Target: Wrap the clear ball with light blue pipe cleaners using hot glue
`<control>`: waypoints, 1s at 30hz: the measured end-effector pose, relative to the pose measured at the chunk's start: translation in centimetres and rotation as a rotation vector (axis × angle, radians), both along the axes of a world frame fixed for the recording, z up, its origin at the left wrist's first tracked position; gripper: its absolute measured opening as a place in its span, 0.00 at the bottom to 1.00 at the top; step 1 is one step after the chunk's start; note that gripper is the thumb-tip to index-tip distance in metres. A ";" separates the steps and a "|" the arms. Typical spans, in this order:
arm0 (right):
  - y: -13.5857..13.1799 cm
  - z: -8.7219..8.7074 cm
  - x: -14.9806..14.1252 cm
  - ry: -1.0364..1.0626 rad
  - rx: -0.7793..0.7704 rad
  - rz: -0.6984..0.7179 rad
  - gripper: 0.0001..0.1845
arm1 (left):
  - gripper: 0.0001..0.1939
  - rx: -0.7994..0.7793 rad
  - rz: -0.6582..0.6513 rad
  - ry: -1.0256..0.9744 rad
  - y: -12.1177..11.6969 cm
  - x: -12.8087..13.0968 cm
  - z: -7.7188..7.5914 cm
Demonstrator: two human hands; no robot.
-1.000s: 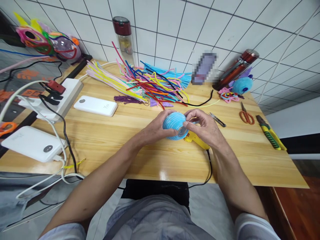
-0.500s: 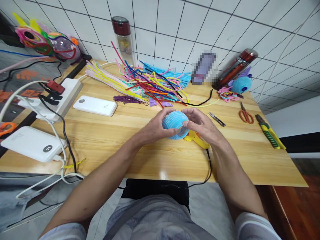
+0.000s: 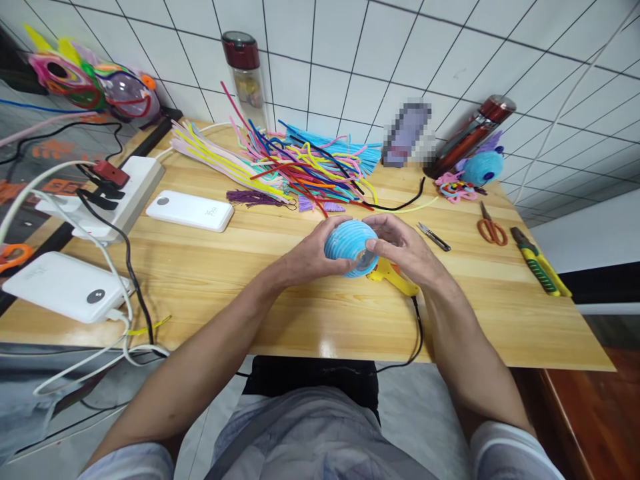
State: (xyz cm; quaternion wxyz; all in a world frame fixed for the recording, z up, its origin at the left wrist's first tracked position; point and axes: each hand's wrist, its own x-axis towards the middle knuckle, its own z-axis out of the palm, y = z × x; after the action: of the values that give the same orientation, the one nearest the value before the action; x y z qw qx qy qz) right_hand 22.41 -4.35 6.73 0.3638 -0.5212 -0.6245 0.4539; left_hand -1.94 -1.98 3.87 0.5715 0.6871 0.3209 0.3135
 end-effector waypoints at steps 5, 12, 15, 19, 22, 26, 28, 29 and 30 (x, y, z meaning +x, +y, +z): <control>0.1 -0.4 0.1 0.009 0.007 0.008 0.26 | 0.50 -0.030 -0.009 -0.026 0.1 -0.1 -0.2; 0.0 -0.2 0.0 -0.007 -0.005 -0.015 0.29 | 0.50 -0.063 0.009 -0.021 -0.3 0.2 0.3; 0.0 -0.2 0.0 -0.011 -0.006 -0.012 0.29 | 0.48 -0.040 0.013 -0.007 -0.3 0.3 0.5; 0.0 -0.3 0.0 -0.002 0.000 -0.013 0.27 | 0.46 -0.026 0.015 -0.004 -0.1 0.2 0.5; 0.1 -0.3 0.0 0.002 -0.001 -0.014 0.27 | 0.46 -0.041 0.012 -0.016 -0.1 0.1 0.2; 0.1 -0.3 0.0 -0.014 -0.012 -0.013 0.26 | 0.46 -0.105 -0.014 -0.031 -0.2 0.0 0.1; 0.0 -0.2 -0.1 -0.019 -0.019 -0.020 0.24 | 0.50 -0.122 -0.020 -0.021 -0.2 -0.1 0.2; 0.0 -0.1 -0.1 -0.019 -0.023 -0.026 0.24 | 0.52 -0.119 -0.019 -0.012 -0.2 -0.1 0.2; 0.0 0.0 -0.1 -0.020 -0.026 -0.032 0.23 | 0.54 -0.111 -0.017 -0.003 -0.2 -0.1 0.3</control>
State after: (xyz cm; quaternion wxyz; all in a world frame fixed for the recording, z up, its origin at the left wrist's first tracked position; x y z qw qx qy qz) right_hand 22.29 -4.37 6.76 0.3580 -0.5401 -0.6138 0.4511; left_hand -2.01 -2.17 4.14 0.6118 0.6567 0.3309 0.2915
